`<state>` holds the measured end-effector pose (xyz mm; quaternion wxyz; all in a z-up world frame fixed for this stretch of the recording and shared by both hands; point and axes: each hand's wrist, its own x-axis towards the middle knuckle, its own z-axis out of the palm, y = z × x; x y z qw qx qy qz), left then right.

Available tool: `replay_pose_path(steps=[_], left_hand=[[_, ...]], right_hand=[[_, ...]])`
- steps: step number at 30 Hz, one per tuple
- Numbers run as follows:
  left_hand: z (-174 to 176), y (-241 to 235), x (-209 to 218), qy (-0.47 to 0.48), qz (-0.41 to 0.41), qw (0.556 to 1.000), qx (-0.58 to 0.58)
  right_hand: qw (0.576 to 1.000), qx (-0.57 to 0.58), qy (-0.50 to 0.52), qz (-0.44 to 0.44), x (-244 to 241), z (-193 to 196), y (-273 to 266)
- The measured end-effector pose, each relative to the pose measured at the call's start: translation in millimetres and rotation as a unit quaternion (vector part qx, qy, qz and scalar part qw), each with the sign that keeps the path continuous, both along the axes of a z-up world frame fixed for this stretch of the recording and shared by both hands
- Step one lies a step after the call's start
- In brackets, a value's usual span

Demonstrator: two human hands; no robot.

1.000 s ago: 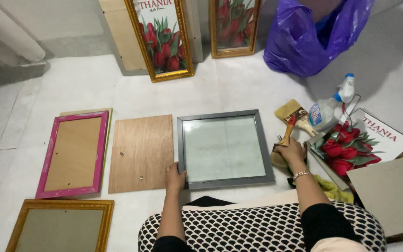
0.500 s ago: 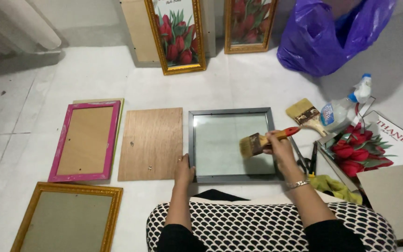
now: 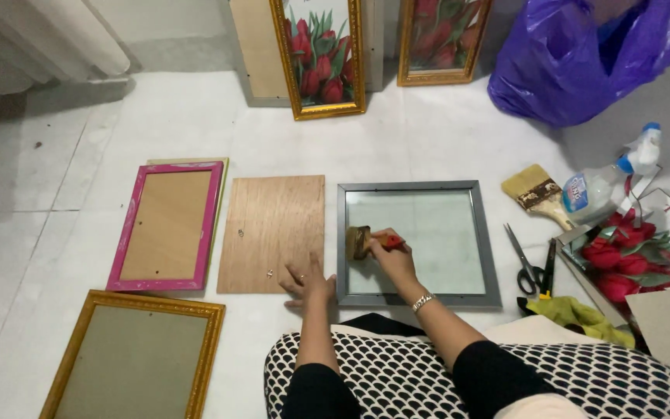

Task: Cleaning a glass pane with a brush and spray cleaner and then assembling it into a picture frame.

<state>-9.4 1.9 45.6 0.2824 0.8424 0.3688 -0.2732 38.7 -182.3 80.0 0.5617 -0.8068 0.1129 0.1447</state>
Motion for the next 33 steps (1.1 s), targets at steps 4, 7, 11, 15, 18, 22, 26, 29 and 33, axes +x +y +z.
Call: replay_pose_path(steps=[4,7,11,15,18,22,26,29,33], left_hand=[[-5,1,5,0.007,0.001,1.0,-0.028],[-25,2,6,0.015,-0.019,1.0,-0.013],[-39,5,2,-0.003,-0.006,1.0,-0.025],[-33,8,1,-0.029,0.02,0.997,-0.063],[-24,6,0,-0.036,0.003,0.996,-0.086],[-26,7,2,-0.029,-0.005,0.997,-0.066],[-44,8,7,-0.074,0.024,0.995,-0.069],[-78,14,13,-0.088,0.048,0.993,-0.055],[-48,9,9,-0.105,0.084,0.989,-0.066]], right_hand=[[0.999,-0.018,0.036,0.018,-24,20,-6],[0.998,0.012,0.049,0.036,-32,18,-15],[0.994,-0.064,0.048,0.076,-29,33,-34],[0.974,-0.194,0.038,0.107,-20,53,-75],[0.952,-0.293,-0.001,0.091,-14,37,-136],[0.922,-0.378,-0.069,0.049,-30,50,-121],[0.992,-0.123,0.027,0.0,-48,37,-42],[0.998,-0.046,0.019,0.045,-61,50,3],[0.988,-0.105,-0.017,0.115,-55,35,8]])
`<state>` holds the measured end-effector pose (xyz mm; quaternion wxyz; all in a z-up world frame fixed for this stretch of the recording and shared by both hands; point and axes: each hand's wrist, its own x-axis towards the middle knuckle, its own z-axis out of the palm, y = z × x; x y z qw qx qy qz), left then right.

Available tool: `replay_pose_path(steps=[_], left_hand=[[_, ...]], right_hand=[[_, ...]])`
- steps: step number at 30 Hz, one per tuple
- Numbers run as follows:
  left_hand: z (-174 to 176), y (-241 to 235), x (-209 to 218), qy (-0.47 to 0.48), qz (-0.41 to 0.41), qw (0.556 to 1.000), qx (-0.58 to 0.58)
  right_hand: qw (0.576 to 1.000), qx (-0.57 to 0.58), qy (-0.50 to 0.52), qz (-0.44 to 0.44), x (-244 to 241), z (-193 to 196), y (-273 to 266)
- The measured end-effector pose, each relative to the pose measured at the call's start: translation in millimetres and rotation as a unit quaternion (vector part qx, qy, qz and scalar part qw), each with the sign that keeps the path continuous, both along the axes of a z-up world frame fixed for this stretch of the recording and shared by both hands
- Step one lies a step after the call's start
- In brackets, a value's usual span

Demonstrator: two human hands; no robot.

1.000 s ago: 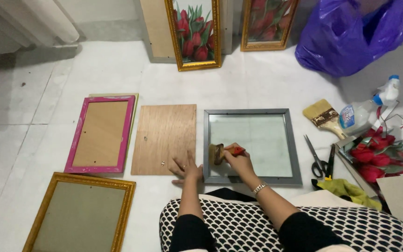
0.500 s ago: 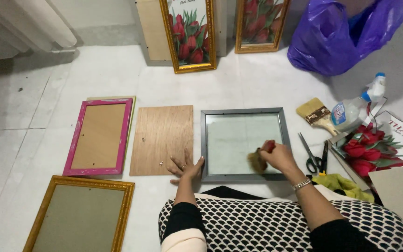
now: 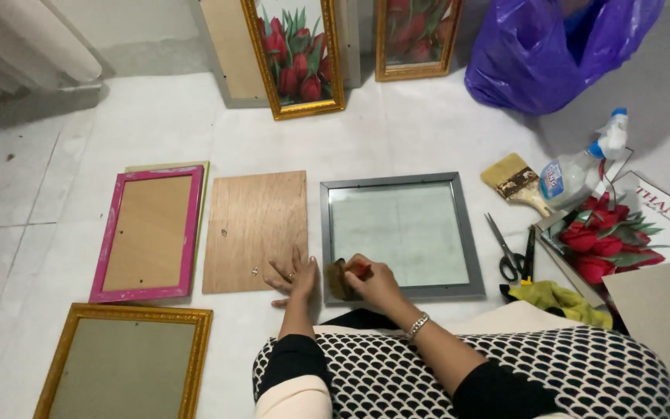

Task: Cleaning a glass pane with a brush and spray cleaner and then assembling it into a picture frame.

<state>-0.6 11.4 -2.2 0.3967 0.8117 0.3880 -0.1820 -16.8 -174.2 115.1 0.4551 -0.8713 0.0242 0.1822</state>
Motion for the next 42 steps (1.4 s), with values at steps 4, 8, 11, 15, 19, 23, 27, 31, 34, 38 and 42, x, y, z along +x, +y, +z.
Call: replay_pose_path(steps=[4,8,11,15,19,23,27,31,34,38,42], left_hand=[[-26,7,4,0.024,-0.039,0.999,0.011],[-23,6,6,0.043,-0.047,0.998,0.017],[-16,7,4,0.031,-0.049,0.998,0.003],[-14,7,4,0.032,-0.052,0.998,0.01],[-10,4,4,0.035,-0.051,0.998,0.006],[-5,2,3,0.04,-0.045,0.998,0.017],[-3,3,2,0.04,-0.042,0.998,0.008],[-9,2,3,0.04,-0.045,0.998,0.018],[-4,0,1,0.035,-0.043,0.998,0.02],[-8,3,4,0.039,-0.043,0.998,0.015],[-6,1,4,0.04,-0.05,0.998,0.02]], right_hand=[[0.998,-0.054,0.018,-0.014,17,9,-69],[0.982,-0.142,0.079,-0.097,27,-14,-181],[0.959,-0.239,0.041,-0.146,22,17,-220],[0.956,-0.235,0.005,-0.177,20,-5,-197],[0.989,-0.064,0.017,-0.133,15,10,-180],[0.927,-0.291,-0.113,-0.206,31,-47,-244],[0.935,-0.13,-0.204,-0.261,36,8,-199],[0.981,0.044,-0.025,-0.19,56,36,-79],[0.974,0.197,0.028,-0.11,60,3,-34],[0.99,0.073,0.025,-0.12,84,-2,-27],[0.986,-0.014,0.035,-0.16,108,-2,-92]])
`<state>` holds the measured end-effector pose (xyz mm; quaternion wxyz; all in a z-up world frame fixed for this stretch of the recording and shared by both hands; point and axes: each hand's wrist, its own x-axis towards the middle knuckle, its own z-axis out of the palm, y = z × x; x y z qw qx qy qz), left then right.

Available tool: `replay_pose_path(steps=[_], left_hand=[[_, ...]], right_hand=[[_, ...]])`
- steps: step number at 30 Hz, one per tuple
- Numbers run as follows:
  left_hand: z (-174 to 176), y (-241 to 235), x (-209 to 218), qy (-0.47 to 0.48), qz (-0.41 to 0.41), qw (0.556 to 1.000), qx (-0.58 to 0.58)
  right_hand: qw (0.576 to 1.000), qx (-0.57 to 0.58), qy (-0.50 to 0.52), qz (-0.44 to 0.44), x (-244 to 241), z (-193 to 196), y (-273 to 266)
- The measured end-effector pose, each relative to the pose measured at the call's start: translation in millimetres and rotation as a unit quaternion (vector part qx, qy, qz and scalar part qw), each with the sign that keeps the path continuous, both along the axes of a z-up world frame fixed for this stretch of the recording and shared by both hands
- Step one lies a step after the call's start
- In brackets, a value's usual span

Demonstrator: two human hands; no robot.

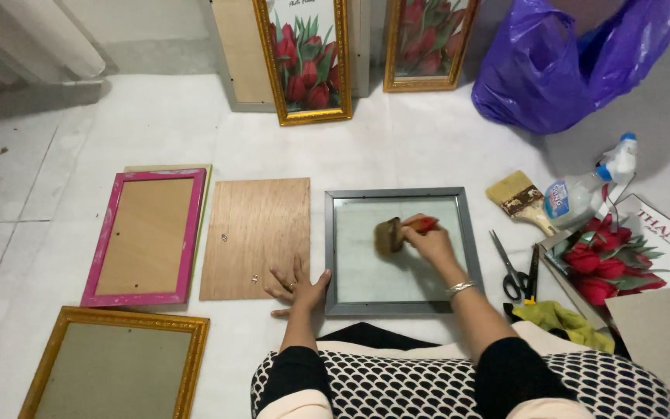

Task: Cleaning a glass pane with a brush and spray cleaner and then assembling it into a picture frame.

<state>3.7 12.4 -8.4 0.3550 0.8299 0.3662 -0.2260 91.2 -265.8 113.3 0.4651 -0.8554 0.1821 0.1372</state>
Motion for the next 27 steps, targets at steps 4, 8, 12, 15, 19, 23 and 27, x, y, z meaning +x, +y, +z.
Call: replay_pose_path(steps=[4,8,12,15,19,23,27], left_hand=[[-6,0,-1,-0.001,-0.002,1.0,0.007],[-9,3,-2,-0.001,0.0,1.0,0.007],[-13,2,3,0.012,0.0,1.0,0.009],[-2,-1,0,0.013,0.005,1.0,0.004],[1,-1,1,0.011,0.009,1.0,0.0],[8,-3,0,0.011,0.006,1.0,-0.006],[4,-1,2,0.009,0.004,1.0,0.008]], right_hand=[[0.992,-0.117,0.045,0.003,-4,9,-89],[0.952,-0.279,-0.109,-0.053,2,-26,-111],[0.996,0.026,-0.084,0.003,-11,41,11],[0.985,0.152,-0.062,0.054,-2,-12,65],[0.997,0.061,-0.026,0.045,19,5,76],[0.995,-0.065,-0.08,-0.004,44,-12,9],[0.958,-0.268,-0.096,-0.019,60,-31,-71]])
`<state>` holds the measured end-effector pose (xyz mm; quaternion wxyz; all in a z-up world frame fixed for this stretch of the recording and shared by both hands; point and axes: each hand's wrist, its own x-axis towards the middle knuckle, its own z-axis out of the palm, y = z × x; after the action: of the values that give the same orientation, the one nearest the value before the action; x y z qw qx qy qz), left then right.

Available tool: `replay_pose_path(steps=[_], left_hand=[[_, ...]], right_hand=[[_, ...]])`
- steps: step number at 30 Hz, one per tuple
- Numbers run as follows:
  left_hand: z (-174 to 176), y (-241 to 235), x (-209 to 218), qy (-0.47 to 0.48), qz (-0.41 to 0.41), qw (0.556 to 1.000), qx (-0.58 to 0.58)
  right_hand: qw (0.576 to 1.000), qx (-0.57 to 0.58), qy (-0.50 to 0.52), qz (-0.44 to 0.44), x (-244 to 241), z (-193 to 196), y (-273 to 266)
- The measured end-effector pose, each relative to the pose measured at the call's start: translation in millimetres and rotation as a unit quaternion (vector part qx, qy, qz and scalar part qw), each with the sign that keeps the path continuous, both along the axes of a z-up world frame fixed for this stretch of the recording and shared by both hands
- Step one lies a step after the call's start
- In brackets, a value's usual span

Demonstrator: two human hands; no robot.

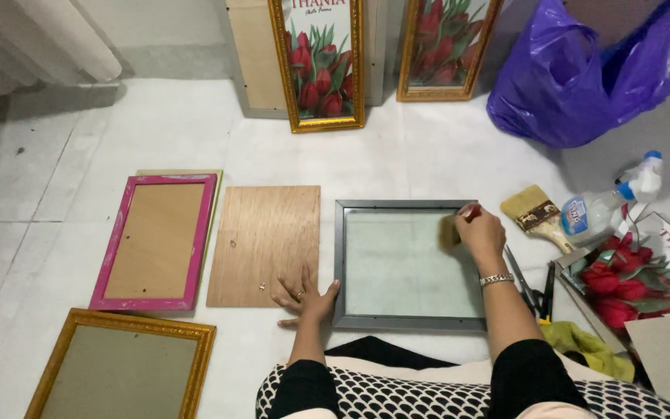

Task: Cleaning a glass pane with a brush and spray cleaner and then assembling it into a picture frame.

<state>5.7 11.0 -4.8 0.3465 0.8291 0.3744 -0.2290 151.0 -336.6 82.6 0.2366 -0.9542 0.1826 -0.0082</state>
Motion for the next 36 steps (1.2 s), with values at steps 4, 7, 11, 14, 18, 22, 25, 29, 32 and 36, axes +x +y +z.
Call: replay_pose_path(steps=[4,7,11,14,18,22,25,29,32,36], left_hand=[[-5,-1,1,0.009,0.004,1.0,-0.002],[-8,-1,0,0.016,-0.001,1.0,0.009],[-4,0,-1,0.017,-0.001,1.0,0.002],[3,1,-1,0.02,-0.001,1.0,-0.007],[4,-1,-2,0.009,-0.003,1.0,-0.005],[0,0,0,0.013,-0.003,1.0,-0.005],[1,0,-1,0.009,0.003,1.0,-0.008],[3,-1,2,0.006,-0.001,1.0,-0.012],[5,0,0,0.012,-0.001,1.0,-0.009],[-4,-1,3,0.018,0.002,1.0,0.009]], right_hand=[[0.993,-0.069,-0.075,0.065,1,25,58],[0.982,0.181,0.021,0.055,-15,59,139],[0.96,0.274,0.039,0.048,-15,43,179],[0.967,0.253,0.012,-0.004,-7,4,159],[0.958,0.267,-0.065,-0.08,-27,51,143],[0.956,0.288,-0.038,-0.034,-21,3,162],[0.926,0.377,0.001,-0.017,-13,-22,177],[0.942,0.333,-0.035,-0.035,-11,-34,146],[0.955,0.282,-0.061,-0.073,-17,-33,92],[0.968,0.13,-0.164,-0.138,-10,-59,-6]])
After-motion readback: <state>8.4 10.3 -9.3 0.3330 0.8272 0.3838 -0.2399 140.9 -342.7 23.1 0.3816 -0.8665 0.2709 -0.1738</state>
